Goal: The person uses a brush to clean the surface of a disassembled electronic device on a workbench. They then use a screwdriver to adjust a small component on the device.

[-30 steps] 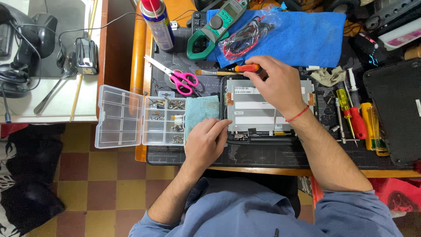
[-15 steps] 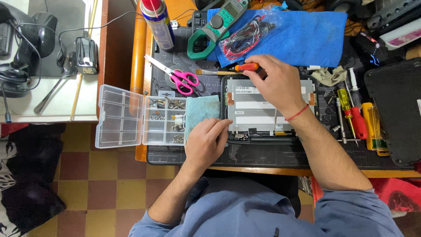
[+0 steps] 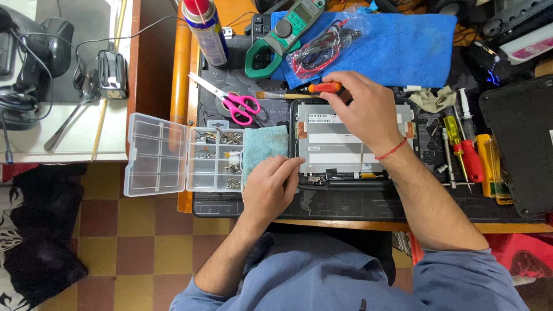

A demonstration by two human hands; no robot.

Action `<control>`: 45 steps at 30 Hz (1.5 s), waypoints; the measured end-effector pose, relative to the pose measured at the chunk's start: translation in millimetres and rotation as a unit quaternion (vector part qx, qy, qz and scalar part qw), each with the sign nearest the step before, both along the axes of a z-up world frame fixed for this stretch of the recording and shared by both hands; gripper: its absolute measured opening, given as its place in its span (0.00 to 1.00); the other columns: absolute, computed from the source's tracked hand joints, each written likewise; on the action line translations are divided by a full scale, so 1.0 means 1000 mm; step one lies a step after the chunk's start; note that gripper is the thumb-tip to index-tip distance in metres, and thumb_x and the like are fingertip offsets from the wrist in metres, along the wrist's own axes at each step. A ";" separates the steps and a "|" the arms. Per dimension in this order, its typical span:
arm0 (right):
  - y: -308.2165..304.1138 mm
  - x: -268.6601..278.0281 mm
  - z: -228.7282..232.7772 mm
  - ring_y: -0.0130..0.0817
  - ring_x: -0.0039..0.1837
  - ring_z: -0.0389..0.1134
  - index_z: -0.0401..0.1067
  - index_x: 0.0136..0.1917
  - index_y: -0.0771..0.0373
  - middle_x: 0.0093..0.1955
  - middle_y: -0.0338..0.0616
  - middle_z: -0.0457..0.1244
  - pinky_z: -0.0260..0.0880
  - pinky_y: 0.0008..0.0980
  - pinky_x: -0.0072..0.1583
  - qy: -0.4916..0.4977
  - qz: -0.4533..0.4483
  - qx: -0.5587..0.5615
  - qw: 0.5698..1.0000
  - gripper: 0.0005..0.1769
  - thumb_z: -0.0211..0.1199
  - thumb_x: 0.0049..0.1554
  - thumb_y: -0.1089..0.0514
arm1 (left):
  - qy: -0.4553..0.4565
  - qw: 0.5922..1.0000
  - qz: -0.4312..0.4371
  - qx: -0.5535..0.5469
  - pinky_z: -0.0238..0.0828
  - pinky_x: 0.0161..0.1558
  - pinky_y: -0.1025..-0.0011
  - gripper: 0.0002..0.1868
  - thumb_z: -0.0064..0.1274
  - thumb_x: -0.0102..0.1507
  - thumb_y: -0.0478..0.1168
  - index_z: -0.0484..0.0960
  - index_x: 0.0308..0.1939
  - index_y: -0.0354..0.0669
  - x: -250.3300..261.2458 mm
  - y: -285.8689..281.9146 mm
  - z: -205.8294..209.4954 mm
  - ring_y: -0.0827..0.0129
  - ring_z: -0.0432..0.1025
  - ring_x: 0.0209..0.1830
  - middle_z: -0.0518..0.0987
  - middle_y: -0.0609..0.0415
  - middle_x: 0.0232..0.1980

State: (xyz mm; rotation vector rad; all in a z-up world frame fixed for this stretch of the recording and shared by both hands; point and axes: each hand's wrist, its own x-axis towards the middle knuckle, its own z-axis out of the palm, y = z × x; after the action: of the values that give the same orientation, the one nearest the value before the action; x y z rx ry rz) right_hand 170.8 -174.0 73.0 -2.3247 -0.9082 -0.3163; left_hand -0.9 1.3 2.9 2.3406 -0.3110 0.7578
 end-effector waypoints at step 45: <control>-0.088 -0.035 -0.008 0.46 0.50 0.75 0.78 0.54 0.60 0.50 0.47 0.73 0.74 0.43 0.49 0.123 0.125 0.130 0.976 0.16 0.71 0.52 0.70 | 0.013 0.922 -0.038 0.384 0.68 0.36 0.70 0.05 0.55 0.63 0.41 0.85 0.37 0.61 0.182 0.041 -0.003 0.66 0.70 0.38 0.74 0.62 0.37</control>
State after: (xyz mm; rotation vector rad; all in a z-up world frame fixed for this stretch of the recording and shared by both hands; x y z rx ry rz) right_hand 136.2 -261.7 65.2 -1.9337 -0.9596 -0.0349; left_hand 181.5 42.7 0.1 3.0364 -0.8022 0.6325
